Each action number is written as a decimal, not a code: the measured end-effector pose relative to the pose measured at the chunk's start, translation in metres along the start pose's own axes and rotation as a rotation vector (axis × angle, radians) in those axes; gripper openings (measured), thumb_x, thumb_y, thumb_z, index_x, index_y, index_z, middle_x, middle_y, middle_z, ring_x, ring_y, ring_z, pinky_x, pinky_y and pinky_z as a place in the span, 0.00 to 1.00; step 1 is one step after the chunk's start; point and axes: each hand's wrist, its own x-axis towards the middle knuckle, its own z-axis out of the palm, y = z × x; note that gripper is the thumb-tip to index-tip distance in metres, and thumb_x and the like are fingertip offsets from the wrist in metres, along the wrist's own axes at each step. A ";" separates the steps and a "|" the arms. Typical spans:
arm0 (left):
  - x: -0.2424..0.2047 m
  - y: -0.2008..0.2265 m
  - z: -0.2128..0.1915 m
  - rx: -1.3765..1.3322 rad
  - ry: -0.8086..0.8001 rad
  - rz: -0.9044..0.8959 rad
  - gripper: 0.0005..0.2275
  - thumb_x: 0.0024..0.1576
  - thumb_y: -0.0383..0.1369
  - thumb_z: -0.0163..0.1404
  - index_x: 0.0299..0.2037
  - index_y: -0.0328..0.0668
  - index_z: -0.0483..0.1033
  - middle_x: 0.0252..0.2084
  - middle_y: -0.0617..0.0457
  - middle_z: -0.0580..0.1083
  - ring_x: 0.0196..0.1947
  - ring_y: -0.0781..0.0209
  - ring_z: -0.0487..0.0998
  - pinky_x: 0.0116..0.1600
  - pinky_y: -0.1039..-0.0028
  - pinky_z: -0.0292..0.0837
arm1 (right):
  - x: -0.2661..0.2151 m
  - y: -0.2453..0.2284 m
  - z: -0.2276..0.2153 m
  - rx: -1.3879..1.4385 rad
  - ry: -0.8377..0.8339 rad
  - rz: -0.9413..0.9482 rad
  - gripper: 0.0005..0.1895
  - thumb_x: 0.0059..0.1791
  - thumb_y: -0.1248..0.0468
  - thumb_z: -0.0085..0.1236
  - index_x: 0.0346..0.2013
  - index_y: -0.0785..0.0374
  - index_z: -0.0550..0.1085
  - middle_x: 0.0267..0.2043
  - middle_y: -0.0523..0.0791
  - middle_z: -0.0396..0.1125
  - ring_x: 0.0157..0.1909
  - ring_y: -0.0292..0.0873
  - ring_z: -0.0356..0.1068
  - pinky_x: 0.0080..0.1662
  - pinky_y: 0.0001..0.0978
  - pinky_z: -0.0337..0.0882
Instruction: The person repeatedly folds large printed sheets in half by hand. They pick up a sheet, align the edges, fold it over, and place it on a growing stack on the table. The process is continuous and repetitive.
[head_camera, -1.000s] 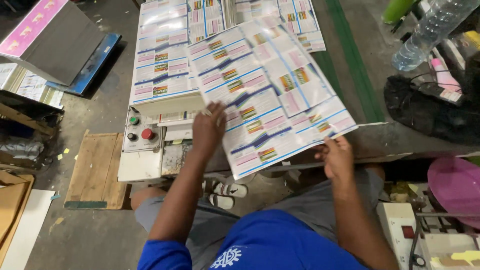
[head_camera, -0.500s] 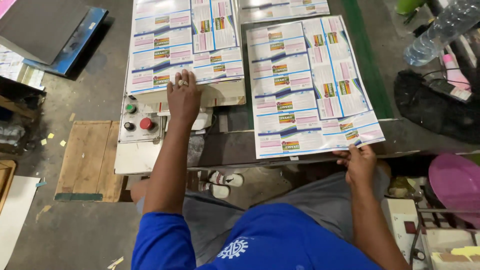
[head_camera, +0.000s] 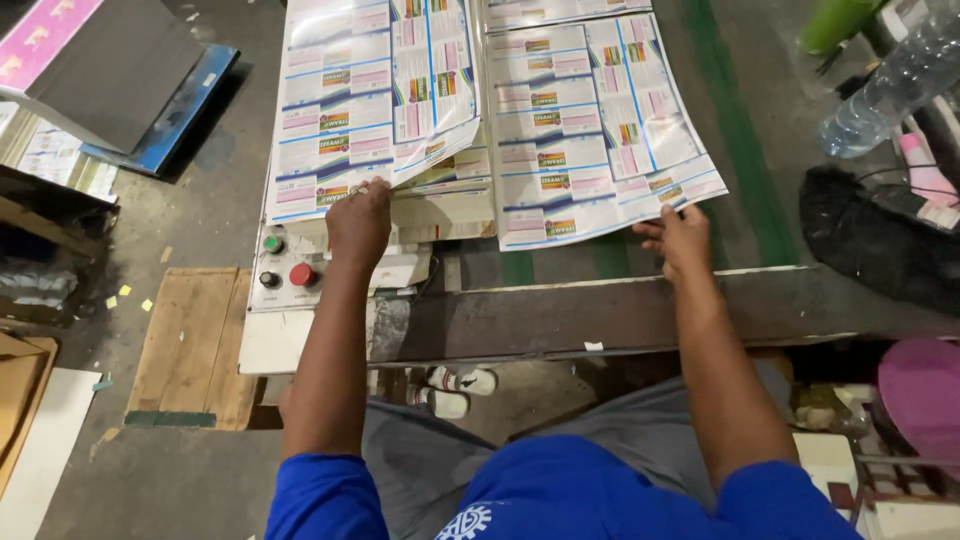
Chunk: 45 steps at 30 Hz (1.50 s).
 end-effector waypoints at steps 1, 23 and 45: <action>0.000 0.001 -0.004 -0.032 -0.005 -0.025 0.08 0.67 0.33 0.46 0.38 0.47 0.78 0.28 0.42 0.78 0.26 0.42 0.80 0.30 0.55 0.73 | 0.006 -0.004 0.005 0.016 -0.004 0.011 0.14 0.60 0.62 0.45 0.58 0.63 0.68 0.44 0.48 0.74 0.36 0.42 0.78 0.26 0.28 0.71; -0.033 0.148 -0.034 -0.375 -0.293 0.203 0.17 0.59 0.41 0.58 0.53 0.38 0.76 0.46 0.42 0.79 0.49 0.41 0.80 0.62 0.52 0.70 | -0.138 -0.004 0.047 0.214 -0.171 0.107 0.19 0.51 0.64 0.53 0.58 0.60 0.68 0.44 0.44 0.73 0.35 0.40 0.74 0.25 0.33 0.72; -0.012 0.030 -0.020 0.035 -0.056 0.032 0.04 0.65 0.28 0.50 0.44 0.41 0.77 0.31 0.45 0.77 0.31 0.48 0.79 0.39 0.60 0.73 | -0.157 0.030 -0.054 0.082 0.080 0.067 0.13 0.56 0.66 0.51 0.54 0.67 0.70 0.43 0.47 0.73 0.34 0.40 0.73 0.27 0.31 0.74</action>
